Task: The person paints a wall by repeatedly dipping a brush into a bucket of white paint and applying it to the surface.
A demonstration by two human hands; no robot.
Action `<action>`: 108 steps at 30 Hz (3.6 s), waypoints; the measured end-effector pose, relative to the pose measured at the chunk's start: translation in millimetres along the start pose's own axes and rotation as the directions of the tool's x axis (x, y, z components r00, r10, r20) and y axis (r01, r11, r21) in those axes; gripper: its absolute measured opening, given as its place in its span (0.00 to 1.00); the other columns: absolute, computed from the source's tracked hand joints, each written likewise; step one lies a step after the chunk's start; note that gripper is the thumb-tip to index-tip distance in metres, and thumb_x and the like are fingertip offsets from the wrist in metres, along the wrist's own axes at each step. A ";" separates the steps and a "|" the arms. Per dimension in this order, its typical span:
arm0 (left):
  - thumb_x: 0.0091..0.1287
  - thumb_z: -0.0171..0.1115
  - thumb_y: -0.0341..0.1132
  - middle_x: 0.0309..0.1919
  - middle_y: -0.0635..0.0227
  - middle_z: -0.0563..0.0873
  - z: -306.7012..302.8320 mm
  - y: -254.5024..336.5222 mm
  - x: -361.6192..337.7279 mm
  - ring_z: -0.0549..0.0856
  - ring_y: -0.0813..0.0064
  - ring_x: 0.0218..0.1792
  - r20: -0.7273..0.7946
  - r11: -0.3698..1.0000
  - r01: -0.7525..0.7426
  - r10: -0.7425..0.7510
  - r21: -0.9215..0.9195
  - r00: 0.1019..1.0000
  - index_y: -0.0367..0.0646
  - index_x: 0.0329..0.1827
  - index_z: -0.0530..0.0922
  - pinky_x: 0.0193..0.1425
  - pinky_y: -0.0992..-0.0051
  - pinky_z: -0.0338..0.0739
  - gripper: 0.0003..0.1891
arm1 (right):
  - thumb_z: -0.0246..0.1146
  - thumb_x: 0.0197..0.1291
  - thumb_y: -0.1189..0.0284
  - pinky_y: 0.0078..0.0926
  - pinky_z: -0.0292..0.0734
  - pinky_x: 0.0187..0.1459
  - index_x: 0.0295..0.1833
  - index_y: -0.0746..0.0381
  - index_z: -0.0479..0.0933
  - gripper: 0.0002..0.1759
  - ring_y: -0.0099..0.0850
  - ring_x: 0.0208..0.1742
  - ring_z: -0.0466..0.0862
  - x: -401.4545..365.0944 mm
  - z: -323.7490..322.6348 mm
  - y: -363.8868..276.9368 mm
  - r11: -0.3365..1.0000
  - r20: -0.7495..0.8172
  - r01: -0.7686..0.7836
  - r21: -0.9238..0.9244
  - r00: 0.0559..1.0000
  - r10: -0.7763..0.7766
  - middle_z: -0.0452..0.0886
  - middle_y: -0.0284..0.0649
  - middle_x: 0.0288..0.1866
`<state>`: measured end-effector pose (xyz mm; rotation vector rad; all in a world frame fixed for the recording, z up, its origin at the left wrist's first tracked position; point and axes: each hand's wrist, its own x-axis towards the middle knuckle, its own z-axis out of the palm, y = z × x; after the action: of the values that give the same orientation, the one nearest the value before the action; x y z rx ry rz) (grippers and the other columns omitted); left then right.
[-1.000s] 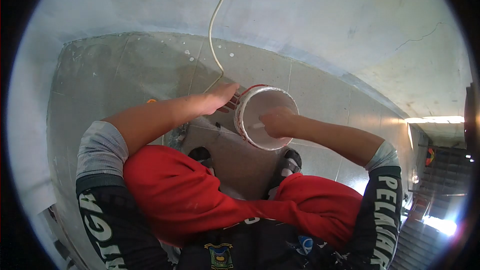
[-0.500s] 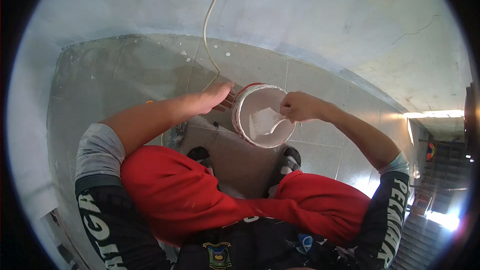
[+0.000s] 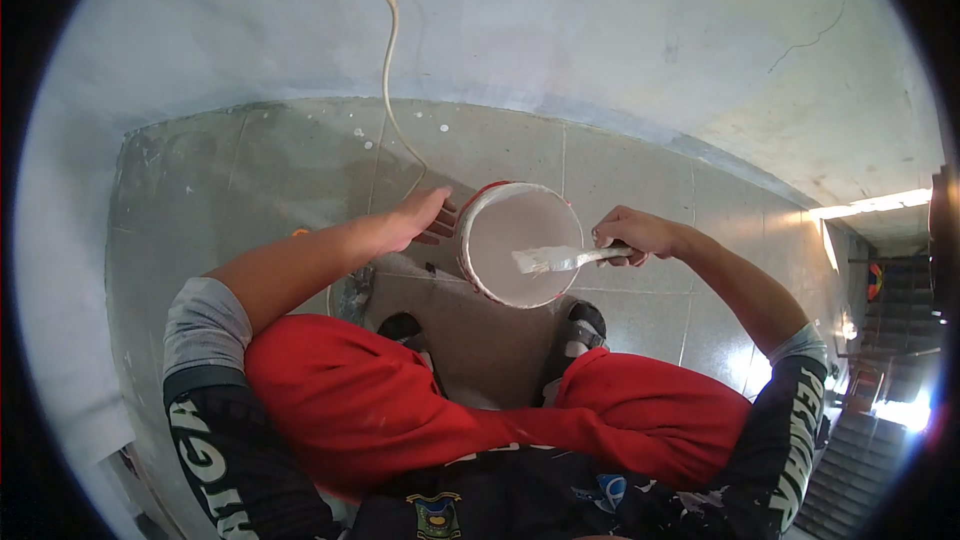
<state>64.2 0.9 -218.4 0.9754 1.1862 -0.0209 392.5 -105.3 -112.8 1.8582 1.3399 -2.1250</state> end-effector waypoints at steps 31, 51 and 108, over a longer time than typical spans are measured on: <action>0.74 0.41 0.56 0.50 0.60 0.82 5.1 13.5 34.5 0.84 0.65 0.45 -0.021 0.999 0.028 -0.028 -0.025 0.999 0.42 0.57 0.72 0.50 0.61 0.79 0.27 | 0.54 0.57 0.62 0.20 0.52 0.13 0.34 0.66 0.78 0.17 0.19 0.12 0.58 -76.9 -43.9 -40.8 0.663 -0.043 0.410 0.627 0.867 -0.496 0.66 0.32 0.15; 0.70 0.49 0.52 0.57 0.47 0.81 32.8 142.7 98.1 0.80 0.50 0.60 0.349 -0.056 -0.346 0.254 0.936 0.902 0.36 0.54 0.81 0.65 0.58 0.73 0.27 | 0.56 0.67 0.68 0.26 0.65 0.30 0.56 0.63 0.74 0.16 0.23 0.26 0.70 -264.0 -6.1 -283.7 0.769 -0.768 0.120 -0.628 -0.257 -0.587 0.75 0.36 0.28; 0.70 0.53 0.50 0.61 0.59 0.81 37.6 128.6 91.9 0.79 0.57 0.62 0.304 -0.067 -0.297 0.196 0.953 0.932 0.49 0.60 0.80 0.63 0.57 0.75 0.22 | 0.59 0.59 0.67 0.41 0.77 0.35 0.51 0.63 0.80 0.17 0.48 0.29 0.83 -212.3 -17.2 -346.5 0.703 -0.533 -0.191 -0.685 -0.526 -0.663 0.82 0.56 0.27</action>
<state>194.5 97.4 -208.5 2.5357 0.7100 -0.7605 287.8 18.1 260.4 2.9226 2.2703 1.3667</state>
